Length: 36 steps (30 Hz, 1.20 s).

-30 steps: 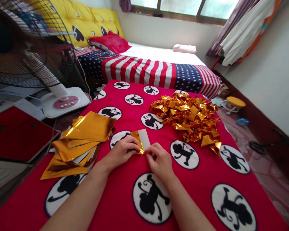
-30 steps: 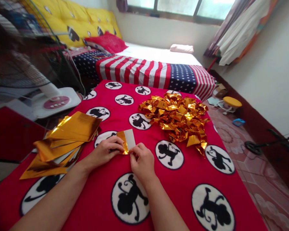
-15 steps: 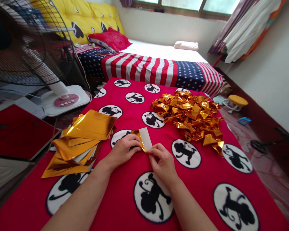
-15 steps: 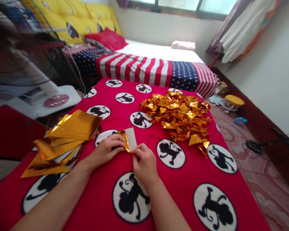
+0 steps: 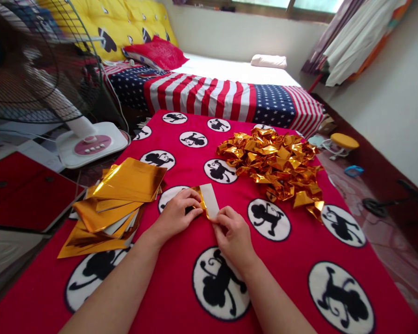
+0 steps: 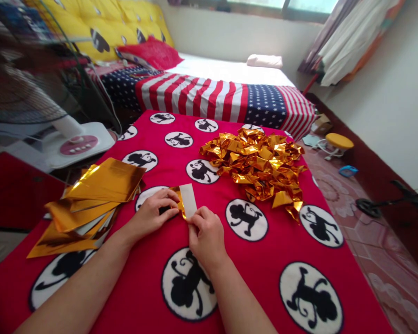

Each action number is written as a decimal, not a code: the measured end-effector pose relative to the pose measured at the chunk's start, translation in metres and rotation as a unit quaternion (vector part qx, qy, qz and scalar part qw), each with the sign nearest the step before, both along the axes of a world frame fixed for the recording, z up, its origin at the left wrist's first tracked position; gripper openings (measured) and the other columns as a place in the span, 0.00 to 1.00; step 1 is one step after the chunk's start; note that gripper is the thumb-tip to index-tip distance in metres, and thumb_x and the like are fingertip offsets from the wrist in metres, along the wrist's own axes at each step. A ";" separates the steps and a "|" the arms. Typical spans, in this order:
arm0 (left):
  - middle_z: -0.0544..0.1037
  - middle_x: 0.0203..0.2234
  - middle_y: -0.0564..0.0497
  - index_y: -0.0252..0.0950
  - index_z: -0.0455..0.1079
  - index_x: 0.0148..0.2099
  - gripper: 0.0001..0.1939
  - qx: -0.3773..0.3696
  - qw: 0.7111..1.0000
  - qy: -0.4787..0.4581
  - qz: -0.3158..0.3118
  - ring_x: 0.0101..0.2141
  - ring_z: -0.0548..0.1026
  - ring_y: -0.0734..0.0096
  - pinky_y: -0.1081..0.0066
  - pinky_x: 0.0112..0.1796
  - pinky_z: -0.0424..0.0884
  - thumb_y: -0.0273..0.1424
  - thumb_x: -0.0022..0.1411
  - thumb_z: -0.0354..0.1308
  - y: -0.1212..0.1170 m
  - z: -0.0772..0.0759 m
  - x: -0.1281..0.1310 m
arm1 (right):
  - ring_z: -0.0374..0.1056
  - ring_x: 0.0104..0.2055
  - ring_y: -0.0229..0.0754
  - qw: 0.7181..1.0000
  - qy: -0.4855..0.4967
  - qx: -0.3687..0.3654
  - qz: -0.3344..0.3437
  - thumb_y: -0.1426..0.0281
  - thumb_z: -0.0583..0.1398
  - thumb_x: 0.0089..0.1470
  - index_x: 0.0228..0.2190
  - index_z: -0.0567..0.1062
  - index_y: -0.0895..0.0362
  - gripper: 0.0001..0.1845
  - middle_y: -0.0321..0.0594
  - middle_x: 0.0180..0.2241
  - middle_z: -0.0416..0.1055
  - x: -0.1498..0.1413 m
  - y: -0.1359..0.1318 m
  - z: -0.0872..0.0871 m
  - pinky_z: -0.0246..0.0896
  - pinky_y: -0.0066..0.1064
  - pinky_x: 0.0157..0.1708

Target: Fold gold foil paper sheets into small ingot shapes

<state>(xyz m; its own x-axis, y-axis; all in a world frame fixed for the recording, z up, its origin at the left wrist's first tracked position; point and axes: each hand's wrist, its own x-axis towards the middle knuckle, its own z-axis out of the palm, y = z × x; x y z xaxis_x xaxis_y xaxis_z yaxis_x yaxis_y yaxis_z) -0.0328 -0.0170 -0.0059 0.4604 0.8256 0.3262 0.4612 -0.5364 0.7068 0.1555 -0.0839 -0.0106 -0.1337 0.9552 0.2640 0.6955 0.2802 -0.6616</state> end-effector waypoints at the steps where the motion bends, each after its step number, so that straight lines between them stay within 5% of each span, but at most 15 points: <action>1: 0.75 0.37 0.47 0.36 0.73 0.31 0.04 -0.003 1.000 0.000 0.001 0.41 0.73 0.66 0.64 0.45 0.70 0.27 0.59 0.60 0.000 0.001 0.000 | 0.64 0.34 0.39 1.000 -0.009 0.005 0.002 0.76 0.57 0.56 0.29 0.76 0.55 0.08 0.38 0.31 0.67 -0.001 -0.001 0.001 0.57 0.31 0.36; 36: 0.74 0.34 0.49 0.36 0.69 0.26 0.06 0.020 0.996 0.028 0.084 0.38 0.73 0.66 0.65 0.41 0.71 0.24 0.54 0.60 -0.004 -0.005 0.013 | 0.60 0.36 0.41 0.995 -0.101 0.017 0.015 0.74 0.52 0.62 0.29 0.71 0.56 0.12 0.41 0.33 0.67 -0.004 -0.008 0.007 0.51 0.34 0.35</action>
<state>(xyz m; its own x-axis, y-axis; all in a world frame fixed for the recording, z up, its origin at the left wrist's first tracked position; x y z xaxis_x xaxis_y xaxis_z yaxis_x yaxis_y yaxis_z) -0.0198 -0.0210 -0.0107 0.3345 0.8796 0.3383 0.5854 -0.4753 0.6569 0.1513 -0.0924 -0.0035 -0.2161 0.9407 0.2616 0.8042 0.3234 -0.4986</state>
